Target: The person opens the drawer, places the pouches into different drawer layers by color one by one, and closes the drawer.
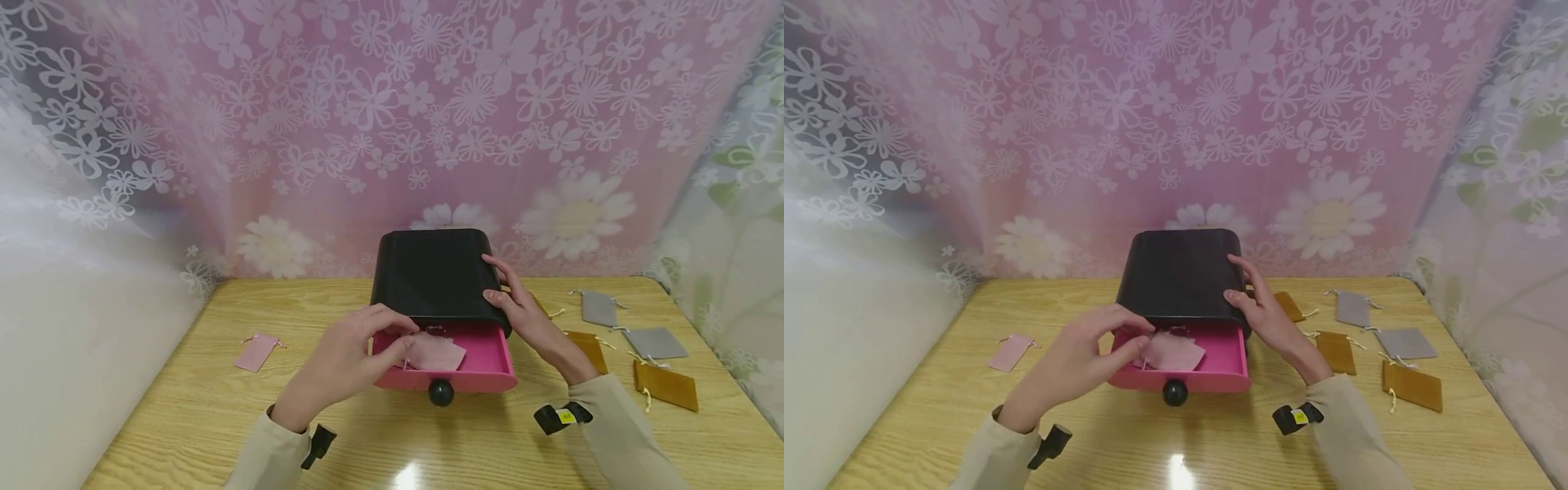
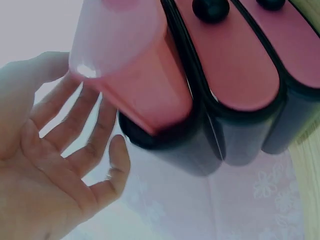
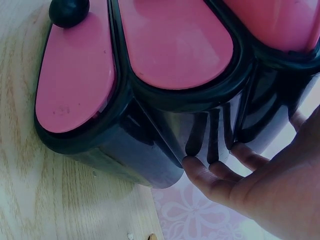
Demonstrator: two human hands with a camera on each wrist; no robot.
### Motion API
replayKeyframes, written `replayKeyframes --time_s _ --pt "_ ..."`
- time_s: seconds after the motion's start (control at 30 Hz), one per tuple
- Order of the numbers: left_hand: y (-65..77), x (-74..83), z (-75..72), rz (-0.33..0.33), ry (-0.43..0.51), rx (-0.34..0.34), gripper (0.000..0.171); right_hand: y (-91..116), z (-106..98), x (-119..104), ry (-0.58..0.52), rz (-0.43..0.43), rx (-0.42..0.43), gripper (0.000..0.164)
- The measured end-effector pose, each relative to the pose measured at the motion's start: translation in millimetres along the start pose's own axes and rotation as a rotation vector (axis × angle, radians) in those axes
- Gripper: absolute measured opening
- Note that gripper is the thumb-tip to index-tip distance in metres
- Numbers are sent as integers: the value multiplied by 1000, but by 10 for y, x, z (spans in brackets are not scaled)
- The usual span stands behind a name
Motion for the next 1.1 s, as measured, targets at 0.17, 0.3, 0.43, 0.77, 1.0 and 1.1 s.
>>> replayKeyframes --time_s 0.17,0.3,0.43,0.77,1.0,1.1 --pt "47 -211 -137 -40 117 91 18 -11 -2 -19 3 1 6 63" --pt "125 -394 -199 -74 141 168 23 -30 1 -22 3 -3 8 63" --pt "190 -529 -211 -78 157 204 29 -34 -1 -19 1 0 9 63" --pt "356 -801 -157 -102 174 177 43 -26 -6 28 2 21 11 62" --pt "474 -993 -131 -156 179 150 48 -20 -8 18 20 34 3 61" --pt "498 -1060 -140 -166 182 143 50 -25 -5 -7 27 41 -14 60"
Point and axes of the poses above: each hand's wrist, its own y-axis away from the middle knuckle, its own z-axis out of the palm, x = y × z, the point moved 8 cm from there along -y, towards the middle knuckle, and after that the axes turned 9 degrees about -y, right-handed, at the moved point
